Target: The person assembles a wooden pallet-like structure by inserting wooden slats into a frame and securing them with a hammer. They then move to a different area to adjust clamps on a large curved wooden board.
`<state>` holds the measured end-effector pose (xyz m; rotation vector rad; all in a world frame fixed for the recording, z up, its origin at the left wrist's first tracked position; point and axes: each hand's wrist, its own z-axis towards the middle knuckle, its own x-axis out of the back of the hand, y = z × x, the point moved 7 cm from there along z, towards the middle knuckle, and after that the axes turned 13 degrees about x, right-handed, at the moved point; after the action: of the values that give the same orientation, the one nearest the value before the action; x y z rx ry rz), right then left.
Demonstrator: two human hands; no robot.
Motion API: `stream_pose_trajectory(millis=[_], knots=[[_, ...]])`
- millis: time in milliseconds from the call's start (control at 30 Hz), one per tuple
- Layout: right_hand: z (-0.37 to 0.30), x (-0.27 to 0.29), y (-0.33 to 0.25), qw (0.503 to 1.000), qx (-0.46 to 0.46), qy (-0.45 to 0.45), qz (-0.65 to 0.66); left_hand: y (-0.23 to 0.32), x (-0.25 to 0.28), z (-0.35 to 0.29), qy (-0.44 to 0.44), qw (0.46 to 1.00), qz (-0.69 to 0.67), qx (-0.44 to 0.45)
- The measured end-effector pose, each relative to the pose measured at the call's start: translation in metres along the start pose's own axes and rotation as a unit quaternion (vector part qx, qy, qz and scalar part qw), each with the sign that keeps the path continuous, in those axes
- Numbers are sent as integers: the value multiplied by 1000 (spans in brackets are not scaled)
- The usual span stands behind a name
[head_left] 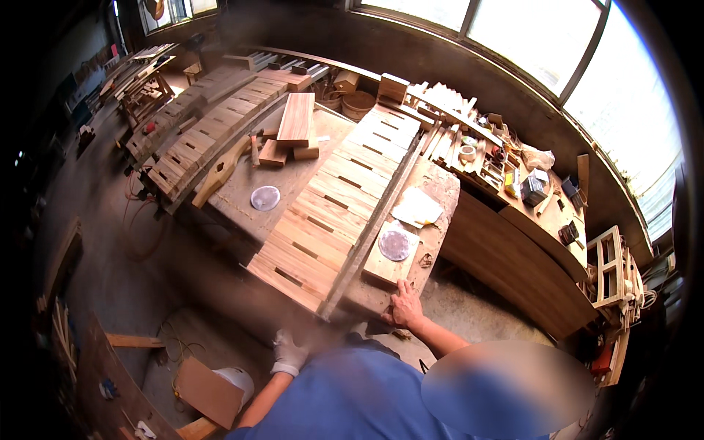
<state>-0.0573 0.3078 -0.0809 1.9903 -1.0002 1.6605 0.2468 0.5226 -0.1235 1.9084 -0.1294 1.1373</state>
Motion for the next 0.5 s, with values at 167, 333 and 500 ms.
stream_pose_trajectory(millis=[167, 333, 500], knots=[[-3, 2, 0, 1000, -2, -1, 0, -4, -6, 6, -87, 996, 26, 12], [3, 2, -3, 1000, 11, -1, -3, -89, -92, 6, -492, 502, -612, 362], [1, 3, -1, 1000, 10, 4, 4, -104, -116, 2, -383, 471, -659, 444]])
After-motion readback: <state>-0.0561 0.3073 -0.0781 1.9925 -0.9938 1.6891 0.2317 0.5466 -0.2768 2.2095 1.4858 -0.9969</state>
